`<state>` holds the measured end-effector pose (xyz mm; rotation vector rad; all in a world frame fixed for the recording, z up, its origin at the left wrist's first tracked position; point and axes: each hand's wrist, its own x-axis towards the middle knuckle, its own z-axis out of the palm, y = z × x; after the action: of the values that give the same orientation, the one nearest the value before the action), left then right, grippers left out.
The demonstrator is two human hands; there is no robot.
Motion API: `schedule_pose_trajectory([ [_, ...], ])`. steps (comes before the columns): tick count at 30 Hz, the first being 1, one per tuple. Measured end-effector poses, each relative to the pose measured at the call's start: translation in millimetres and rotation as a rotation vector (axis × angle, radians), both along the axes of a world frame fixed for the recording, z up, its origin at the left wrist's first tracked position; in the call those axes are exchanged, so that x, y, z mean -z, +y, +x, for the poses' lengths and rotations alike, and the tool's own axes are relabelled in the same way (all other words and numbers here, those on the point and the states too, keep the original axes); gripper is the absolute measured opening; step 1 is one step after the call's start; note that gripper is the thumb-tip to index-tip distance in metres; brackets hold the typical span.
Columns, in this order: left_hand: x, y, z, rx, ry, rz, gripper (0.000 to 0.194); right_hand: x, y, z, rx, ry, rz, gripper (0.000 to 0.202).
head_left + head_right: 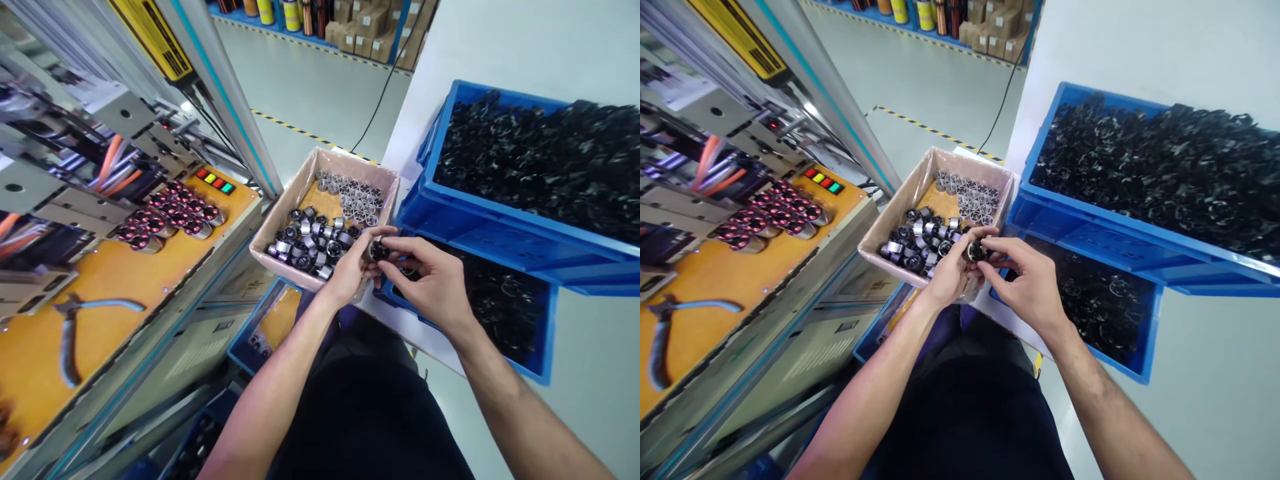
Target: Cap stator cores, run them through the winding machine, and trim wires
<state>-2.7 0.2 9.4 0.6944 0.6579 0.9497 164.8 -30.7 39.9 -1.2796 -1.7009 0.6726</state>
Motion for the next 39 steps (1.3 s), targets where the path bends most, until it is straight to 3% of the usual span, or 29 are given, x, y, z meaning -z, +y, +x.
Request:
schedule_pose_trajectory([
  [11, 8.3, 0, 3, -0.019, 0.037, 0.043, 0.053, -3.9, 0, -3, -0.017, -0.205, 0.171, 0.017],
  [17, 5.0, -3, 6, -0.117, 0.123, 0.088, 0.048, -3.5, -7, -9, -0.016, -0.238, 0.122, 0.017],
  [20, 4.0, -3, 5, -0.112, 0.122, 0.094, 0.047, 1.2, -13, -14, 0.046, -0.122, 0.062, 0.013],
  [24, 6.3, -4, 4, -0.045, 0.138, 0.168, 0.046, 19.0, -21, -20, 0.176, 0.224, -0.052, 0.003],
  [27, 8.0, -4, 4, -0.016, 0.147, 0.188, 0.051, 27.1, -22, -18, 0.174, 0.353, -0.042, 0.01],
  [34, 14.2, -2, 6, -0.046, 0.045, -0.002, 0.061, 8.1, -13, -8, 0.142, -0.069, 0.155, 0.005],
  [39, 18.0, -3, 5, -0.039, 0.035, 0.045, 0.048, 10.9, -16, -13, 0.124, 0.048, 0.04, 0.017],
])
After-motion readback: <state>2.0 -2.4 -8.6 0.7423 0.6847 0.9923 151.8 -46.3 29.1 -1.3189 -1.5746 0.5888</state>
